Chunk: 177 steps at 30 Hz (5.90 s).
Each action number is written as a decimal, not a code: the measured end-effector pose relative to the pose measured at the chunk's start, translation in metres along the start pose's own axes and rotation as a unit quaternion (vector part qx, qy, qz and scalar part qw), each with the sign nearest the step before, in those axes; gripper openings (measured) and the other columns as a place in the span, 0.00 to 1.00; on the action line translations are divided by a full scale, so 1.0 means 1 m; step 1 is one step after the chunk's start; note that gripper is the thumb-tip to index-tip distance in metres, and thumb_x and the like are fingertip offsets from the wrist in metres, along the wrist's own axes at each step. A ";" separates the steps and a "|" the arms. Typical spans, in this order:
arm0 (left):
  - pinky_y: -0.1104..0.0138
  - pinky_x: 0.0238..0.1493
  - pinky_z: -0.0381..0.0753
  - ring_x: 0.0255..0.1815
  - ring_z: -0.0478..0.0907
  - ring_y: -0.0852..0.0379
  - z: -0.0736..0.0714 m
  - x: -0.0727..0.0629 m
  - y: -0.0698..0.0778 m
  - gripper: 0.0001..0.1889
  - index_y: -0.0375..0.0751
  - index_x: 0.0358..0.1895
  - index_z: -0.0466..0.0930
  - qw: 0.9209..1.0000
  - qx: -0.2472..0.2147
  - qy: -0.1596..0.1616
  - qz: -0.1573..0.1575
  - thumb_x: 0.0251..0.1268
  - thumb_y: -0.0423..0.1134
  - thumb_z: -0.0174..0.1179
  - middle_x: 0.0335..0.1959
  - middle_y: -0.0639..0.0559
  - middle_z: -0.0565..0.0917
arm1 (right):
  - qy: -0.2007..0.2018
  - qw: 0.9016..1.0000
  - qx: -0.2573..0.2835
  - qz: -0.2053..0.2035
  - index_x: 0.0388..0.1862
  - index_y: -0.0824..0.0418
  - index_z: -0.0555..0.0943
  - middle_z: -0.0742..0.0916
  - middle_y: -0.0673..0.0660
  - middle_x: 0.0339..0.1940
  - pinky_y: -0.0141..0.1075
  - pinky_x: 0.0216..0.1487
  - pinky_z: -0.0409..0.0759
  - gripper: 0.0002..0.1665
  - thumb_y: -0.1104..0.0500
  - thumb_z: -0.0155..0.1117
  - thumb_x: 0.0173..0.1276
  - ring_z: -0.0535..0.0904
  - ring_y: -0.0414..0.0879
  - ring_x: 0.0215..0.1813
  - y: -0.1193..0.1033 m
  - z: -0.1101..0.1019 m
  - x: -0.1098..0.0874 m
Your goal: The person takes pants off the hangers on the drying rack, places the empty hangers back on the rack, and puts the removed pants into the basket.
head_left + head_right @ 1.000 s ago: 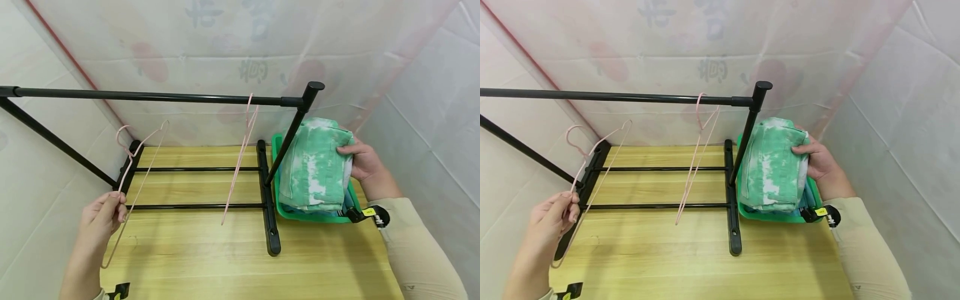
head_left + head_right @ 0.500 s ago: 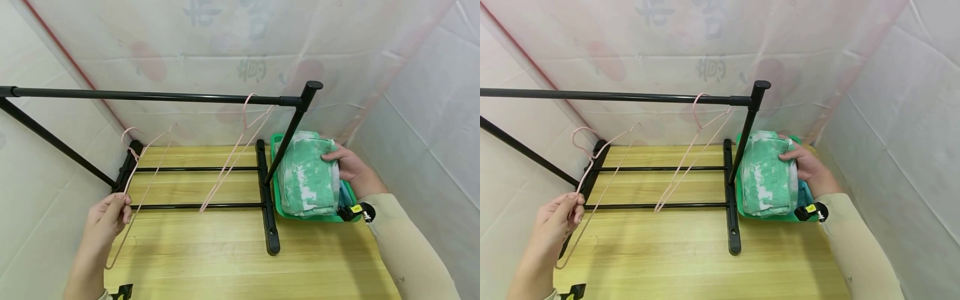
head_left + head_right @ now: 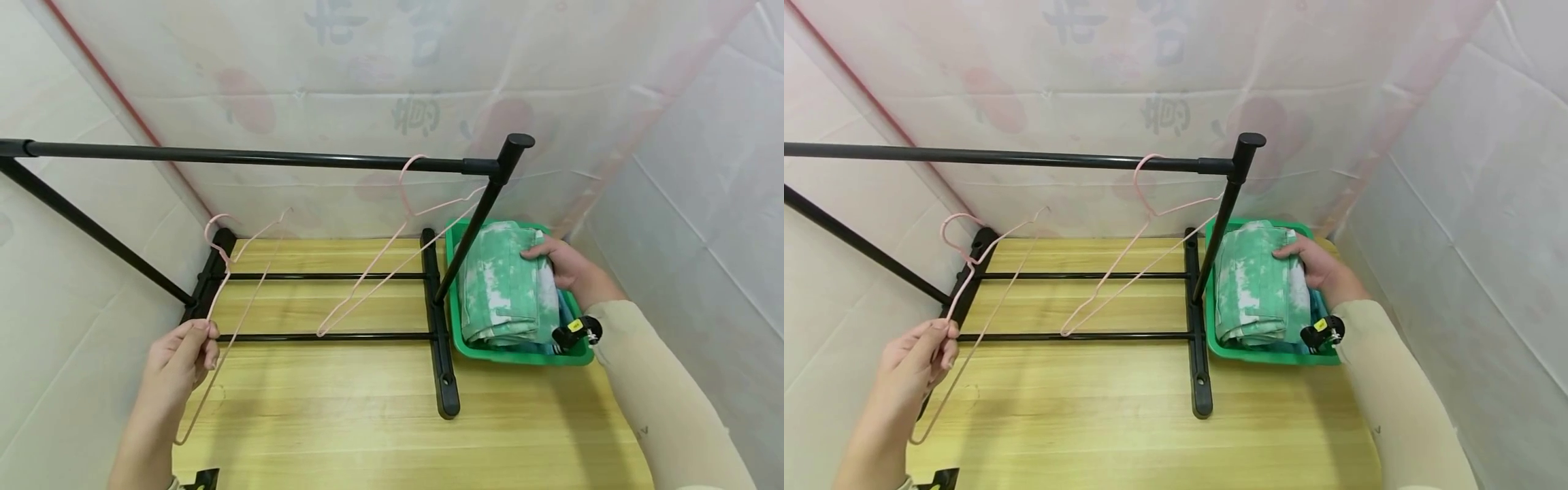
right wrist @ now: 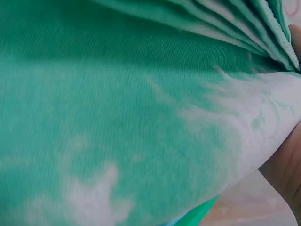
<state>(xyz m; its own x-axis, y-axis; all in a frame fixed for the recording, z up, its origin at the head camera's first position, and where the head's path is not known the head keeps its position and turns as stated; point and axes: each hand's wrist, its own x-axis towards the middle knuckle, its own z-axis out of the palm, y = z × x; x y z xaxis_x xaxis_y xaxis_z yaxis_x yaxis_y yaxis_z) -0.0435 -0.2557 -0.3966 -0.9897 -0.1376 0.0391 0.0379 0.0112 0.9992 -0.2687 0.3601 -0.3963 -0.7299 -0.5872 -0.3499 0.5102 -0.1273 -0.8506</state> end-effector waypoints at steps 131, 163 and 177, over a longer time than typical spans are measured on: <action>0.57 0.10 0.43 0.10 0.48 0.51 0.009 -0.002 -0.010 0.18 0.31 0.35 0.74 1.000 0.004 -0.020 -0.018 0.82 0.42 0.45 0.16 0.54 0.74 | 0.170 0.521 -0.836 0.004 0.81 0.54 0.58 0.54 0.68 0.81 0.68 0.75 0.35 0.51 0.24 0.48 0.70 0.45 0.68 0.80 0.117 -0.016 -0.007; 0.57 0.10 0.43 0.11 0.49 0.51 0.013 -0.006 -0.007 0.18 0.34 0.35 0.74 0.999 0.011 -0.020 -0.024 0.82 0.43 0.45 0.15 0.54 0.73 | 0.122 0.567 -0.809 0.095 0.83 0.57 0.44 0.49 0.70 0.81 0.73 0.72 0.43 0.52 0.28 0.43 0.74 0.44 0.70 0.80 0.110 0.020 0.039; 0.57 0.09 0.45 0.10 0.49 0.51 0.023 -0.002 -0.009 0.18 0.32 0.36 0.74 0.999 0.027 -0.028 -0.023 0.82 0.44 0.45 0.15 0.54 0.73 | 0.156 0.703 -0.692 -0.059 0.80 0.56 0.58 0.66 0.65 0.77 0.64 0.65 0.69 0.40 0.40 0.54 0.77 0.67 0.66 0.72 0.068 0.041 0.042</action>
<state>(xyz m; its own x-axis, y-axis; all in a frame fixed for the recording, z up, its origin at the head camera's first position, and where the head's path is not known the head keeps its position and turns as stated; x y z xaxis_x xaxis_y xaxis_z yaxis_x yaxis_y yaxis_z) -0.0455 -0.2329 -0.4056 -0.9965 -0.0832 -0.0079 -0.0130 0.0606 0.9981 -0.2462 0.2941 -0.4525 -0.9047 -0.4055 -0.1304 -0.3342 0.8655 -0.3731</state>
